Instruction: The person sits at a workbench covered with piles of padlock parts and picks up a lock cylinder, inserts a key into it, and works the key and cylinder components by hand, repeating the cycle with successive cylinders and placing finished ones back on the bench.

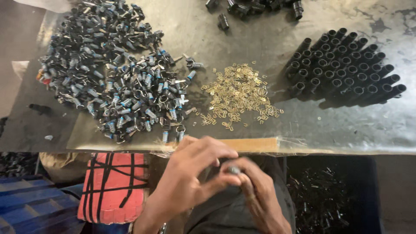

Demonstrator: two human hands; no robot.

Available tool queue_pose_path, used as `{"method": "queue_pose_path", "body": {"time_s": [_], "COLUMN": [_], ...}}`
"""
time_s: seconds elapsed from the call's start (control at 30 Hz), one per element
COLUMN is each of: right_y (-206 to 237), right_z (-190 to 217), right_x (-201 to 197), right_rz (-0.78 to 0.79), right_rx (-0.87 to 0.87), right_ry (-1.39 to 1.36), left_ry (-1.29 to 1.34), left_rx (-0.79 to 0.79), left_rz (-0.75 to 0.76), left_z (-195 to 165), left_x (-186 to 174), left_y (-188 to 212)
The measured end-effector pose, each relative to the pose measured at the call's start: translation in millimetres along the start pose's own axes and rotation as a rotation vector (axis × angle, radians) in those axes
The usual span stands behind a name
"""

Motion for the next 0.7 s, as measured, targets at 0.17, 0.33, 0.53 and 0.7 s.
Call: {"method": "queue_pose_path", "body": {"time_s": [0.17,0.33,0.53,0.7], "right_y": [61,95,100,90], "right_z": [-71,-94,-99,-103], "right_x": [14,-7,-31,-33], "right_rz": [-0.156,-0.287,-0.317,-0.359], "right_rx": [0.397,0.393,0.391,0.339], "right_ry": [-0.413,-0.456,-0.379,-0.528], "left_ry": [-0.183,-0.363,-0.431,-0.376], "left_rx": [-0.126,-0.021,0.092,0.103], "left_rz": [-0.212,-0.187,-0.177,-0.209], "left_z": [47,64,63,64], "left_x": [1,43,74,84], "left_y": [-11,-21,-20,0]}}
Point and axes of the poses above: each hand's wrist, its own y-axis away from the middle knuckle, its own x-axis out of the palm, z = x × y, the point moved 9 cm from there along -y, towards the middle knuckle, and after that the axes turned 11 degrees about -x, right-handed, at the moved point
